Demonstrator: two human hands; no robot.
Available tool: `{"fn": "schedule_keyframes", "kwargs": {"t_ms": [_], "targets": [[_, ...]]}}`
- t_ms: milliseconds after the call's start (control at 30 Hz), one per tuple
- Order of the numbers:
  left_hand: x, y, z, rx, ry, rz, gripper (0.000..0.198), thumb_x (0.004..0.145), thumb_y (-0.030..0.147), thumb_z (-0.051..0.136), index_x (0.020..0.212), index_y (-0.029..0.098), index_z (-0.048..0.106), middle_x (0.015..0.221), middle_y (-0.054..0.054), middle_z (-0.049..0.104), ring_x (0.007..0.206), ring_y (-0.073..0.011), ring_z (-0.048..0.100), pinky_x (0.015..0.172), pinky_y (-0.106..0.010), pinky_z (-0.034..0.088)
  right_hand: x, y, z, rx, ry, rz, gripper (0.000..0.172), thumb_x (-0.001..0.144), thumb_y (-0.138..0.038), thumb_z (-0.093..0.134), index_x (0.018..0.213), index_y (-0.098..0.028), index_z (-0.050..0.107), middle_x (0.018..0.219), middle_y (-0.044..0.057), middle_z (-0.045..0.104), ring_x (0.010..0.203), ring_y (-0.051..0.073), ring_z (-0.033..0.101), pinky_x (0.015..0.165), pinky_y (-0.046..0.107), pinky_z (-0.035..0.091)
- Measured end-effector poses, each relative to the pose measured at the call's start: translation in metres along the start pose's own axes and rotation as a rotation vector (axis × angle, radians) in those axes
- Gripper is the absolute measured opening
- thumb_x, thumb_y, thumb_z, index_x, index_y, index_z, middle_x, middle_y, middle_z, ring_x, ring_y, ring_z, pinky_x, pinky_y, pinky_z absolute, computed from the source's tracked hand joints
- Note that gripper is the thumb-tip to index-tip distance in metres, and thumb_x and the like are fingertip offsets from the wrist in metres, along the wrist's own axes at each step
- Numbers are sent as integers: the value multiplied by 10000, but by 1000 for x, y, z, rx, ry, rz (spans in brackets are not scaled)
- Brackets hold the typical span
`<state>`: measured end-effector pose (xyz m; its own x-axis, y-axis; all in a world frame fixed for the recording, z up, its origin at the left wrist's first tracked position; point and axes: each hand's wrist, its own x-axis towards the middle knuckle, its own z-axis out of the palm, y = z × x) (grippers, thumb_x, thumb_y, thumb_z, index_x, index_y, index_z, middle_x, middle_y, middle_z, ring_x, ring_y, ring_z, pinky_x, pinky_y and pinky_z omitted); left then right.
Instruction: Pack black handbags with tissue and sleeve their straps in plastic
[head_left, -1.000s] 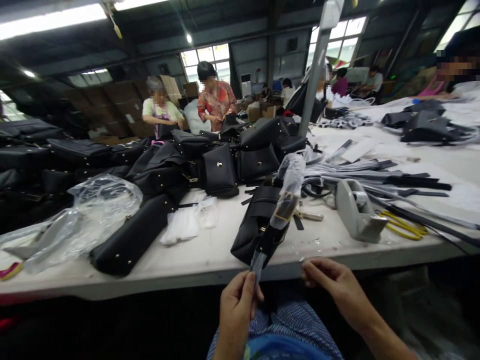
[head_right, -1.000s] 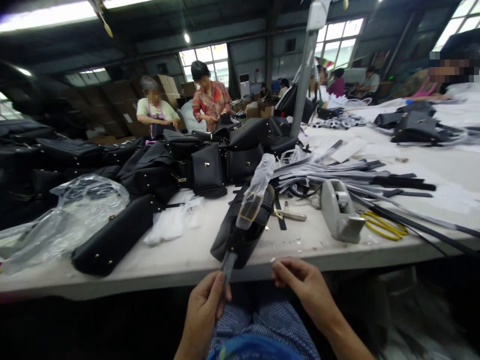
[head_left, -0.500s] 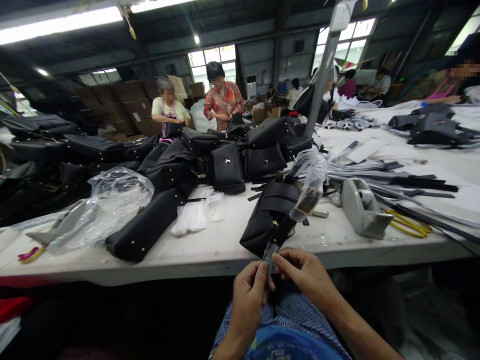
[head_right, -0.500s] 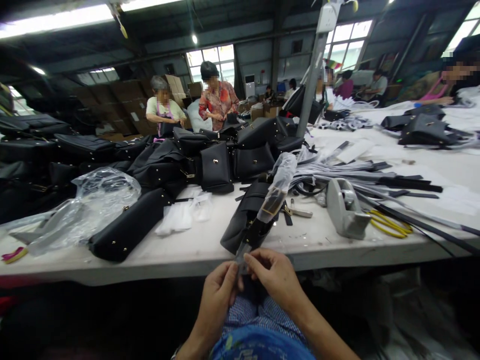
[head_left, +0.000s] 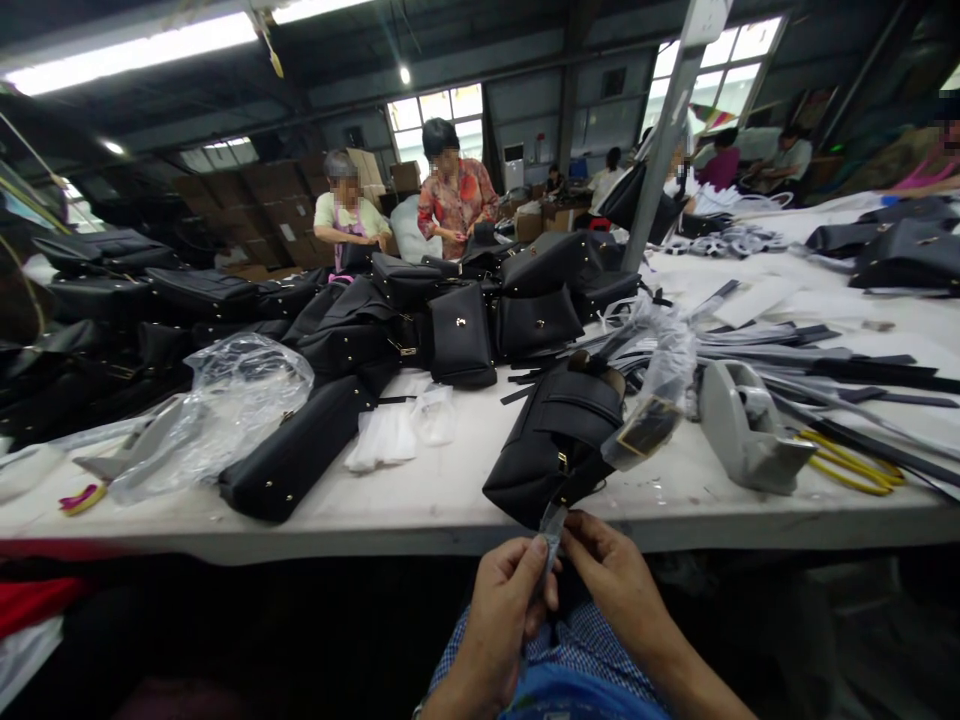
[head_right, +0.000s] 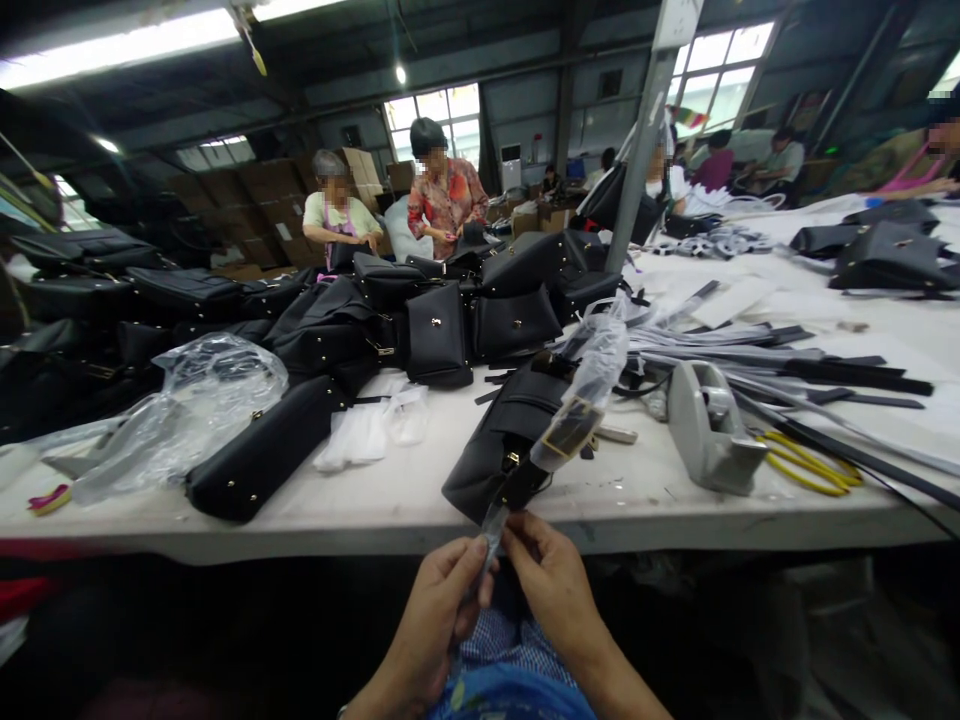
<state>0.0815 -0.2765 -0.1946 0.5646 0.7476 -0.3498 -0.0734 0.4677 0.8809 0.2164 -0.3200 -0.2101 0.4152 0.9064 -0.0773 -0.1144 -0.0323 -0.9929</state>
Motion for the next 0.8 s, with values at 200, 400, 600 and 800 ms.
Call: {"fn": "schedule_keyframes", "kwargs": {"t_ms": [200, 400, 600, 800], "targets": [[0, 7, -2, 10, 33, 13, 482, 812, 586, 674, 784, 107, 630, 500, 29, 531, 326, -9, 259, 341, -173, 134, 4, 1, 14, 69, -23, 56, 446, 793, -597, 711, 915, -169, 673, 806, 35, 676, 766, 205, 601, 772, 302, 484], [-1, 14, -5, -20, 54, -12, 491, 788, 595, 693, 765, 109, 632, 490, 27, 525, 325, -11, 253, 337, -181, 111, 9, -3, 20, 42, -50, 76, 431, 778, -593, 725, 860, -174, 667, 718, 0, 627, 740, 187, 578, 726, 270, 475], [-1, 13, -9, -60, 27, -19, 468, 811, 572, 685, 781, 107, 646, 498, 29, 531, 333, -15, 264, 348, -181, 138, 9, -7, 25, 32, -23, 102, 435, 722, -590, 771, 836, -177, 695, 748, 17, 659, 762, 199, 604, 730, 266, 488], [-2, 16, -9, -105, -22, -66, 443, 807, 553, 695, 783, 114, 643, 492, 33, 530, 324, -14, 243, 344, -188, 117, 9, -8, 26, 66, 19, 128, 431, 652, -558, 835, 831, -182, 726, 787, 34, 692, 770, 209, 620, 720, 272, 495]]}}
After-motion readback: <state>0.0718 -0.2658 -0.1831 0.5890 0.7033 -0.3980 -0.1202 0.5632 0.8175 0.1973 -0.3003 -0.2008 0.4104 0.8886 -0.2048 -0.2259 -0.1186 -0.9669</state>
